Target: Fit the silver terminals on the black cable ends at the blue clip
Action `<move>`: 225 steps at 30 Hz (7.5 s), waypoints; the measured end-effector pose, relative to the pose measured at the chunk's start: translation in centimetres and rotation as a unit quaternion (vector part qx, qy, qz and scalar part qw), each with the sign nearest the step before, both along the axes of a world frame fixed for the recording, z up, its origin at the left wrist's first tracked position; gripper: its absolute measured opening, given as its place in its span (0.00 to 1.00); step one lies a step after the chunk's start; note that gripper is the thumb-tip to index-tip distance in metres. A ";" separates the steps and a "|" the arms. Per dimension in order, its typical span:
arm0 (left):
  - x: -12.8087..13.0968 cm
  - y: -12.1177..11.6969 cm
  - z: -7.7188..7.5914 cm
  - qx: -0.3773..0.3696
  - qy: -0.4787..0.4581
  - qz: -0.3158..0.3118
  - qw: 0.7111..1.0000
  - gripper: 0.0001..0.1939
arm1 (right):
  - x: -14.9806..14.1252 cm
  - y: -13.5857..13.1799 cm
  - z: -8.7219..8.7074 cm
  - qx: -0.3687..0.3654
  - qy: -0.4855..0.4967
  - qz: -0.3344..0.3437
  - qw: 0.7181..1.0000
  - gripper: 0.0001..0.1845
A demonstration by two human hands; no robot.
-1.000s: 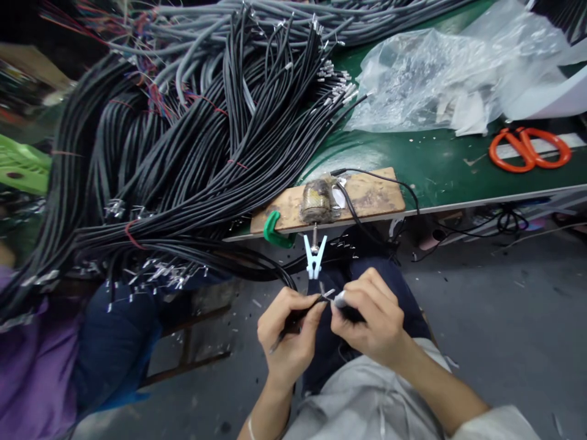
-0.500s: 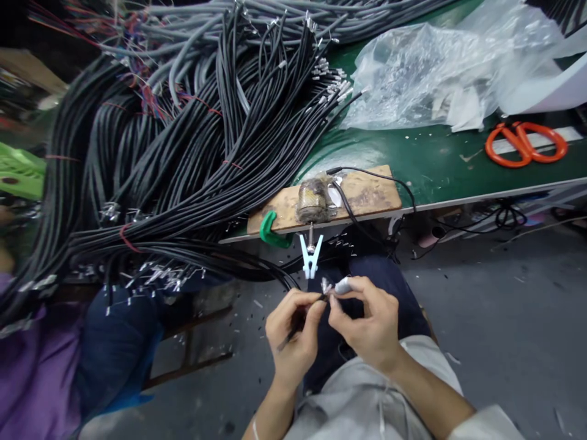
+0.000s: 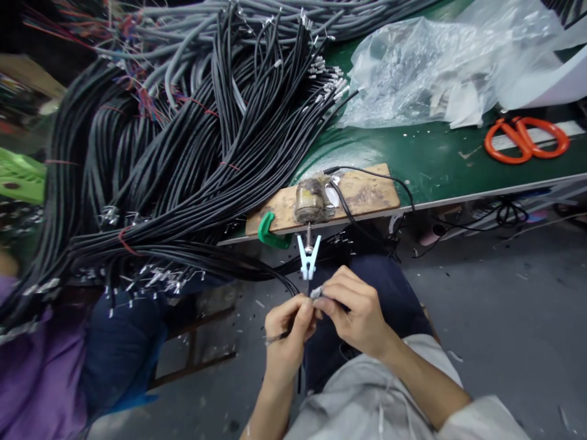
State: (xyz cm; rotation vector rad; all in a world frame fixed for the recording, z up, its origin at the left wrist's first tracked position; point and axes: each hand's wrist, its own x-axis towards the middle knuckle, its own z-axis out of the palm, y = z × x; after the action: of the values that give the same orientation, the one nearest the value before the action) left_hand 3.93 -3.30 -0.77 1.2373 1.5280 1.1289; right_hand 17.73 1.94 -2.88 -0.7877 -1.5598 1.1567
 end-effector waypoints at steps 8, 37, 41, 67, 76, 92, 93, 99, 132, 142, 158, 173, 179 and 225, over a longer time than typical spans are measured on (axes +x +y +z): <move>-2.3 1.8 0.2 0.150 -0.002 -0.129 0.980 0.12 | -0.1 0.5 -0.7 -0.339 0.190 0.265 0.882 0.24; -1.5 2.8 -0.5 0.143 -0.053 -0.010 0.988 0.06 | -2.2 5.9 -1.2 -0.448 0.326 0.180 0.813 0.25; -1.9 1.9 -0.9 0.148 -0.062 -0.017 0.987 0.05 | 0.0 5.1 -3.1 -0.423 0.289 0.126 0.850 0.22; 0.6 3.7 -2.9 -0.160 -0.086 -0.051 0.982 0.11 | 0.5 1.1 1.3 0.063 -0.187 0.014 0.980 0.01; 0.9 1.0 -2.2 -0.085 -0.135 0.016 0.987 0.10 | -1.1 0.1 -1.3 0.002 -0.041 -0.136 0.990 0.11; -0.2 0.7 -0.6 -0.013 -0.031 -0.070 0.997 0.21 | 0.4 1.4 -1.8 -0.015 0.070 0.049 0.996 0.07; -0.1 0.7 -0.8 -0.015 -0.060 -0.084 0.995 0.22 | 0.3 1.4 -1.8 -0.014 0.081 0.049 0.995 0.08; -0.2 1.1 -1.7 0.044 -0.126 -0.124 0.983 0.20 | -1.5 0.2 -1.5 -0.269 0.309 0.116 0.905 0.14; 0.0 0.5 0.0 0.030 0.061 -0.031 0.997 0.22 | 0.8 0.9 -0.9 -0.128 0.099 0.047 0.986 0.12; 0.2 0.1 -0.1 0.018 0.044 0.023 0.999 0.20 | 0.6 -0.3 -1.6 0.039 -0.014 -0.060 0.997 0.20; -1.3 0.2 -0.5 0.116 0.102 -0.106 0.982 0.09 | 1.1 3.3 -1.5 -0.259 0.054 0.179 0.948 0.16; -1.8 1.3 1.0 0.073 0.043 -0.190 0.978 0.23 | 0.0 -0.9 -1.2 -0.063 0.111 0.130 0.983 0.18; -2.7 2.3 0.3 0.186 0.019 -0.200 0.962 0.11 | -0.8 -0.8 -1.8 -0.421 0.254 0.258 0.832 0.24; -2.0 0.8 -1.9 0.029 -0.106 -0.037 0.993 0.20 | -0.9 0.7 0.1 -0.062 0.034 0.073 0.995 0.07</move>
State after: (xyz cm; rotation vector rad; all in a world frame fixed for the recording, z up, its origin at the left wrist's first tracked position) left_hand 1.90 -2.46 -2.69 1.1628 1.2893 1.2222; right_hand 16.78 2.66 -2.81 -0.7163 -1.5212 1.3844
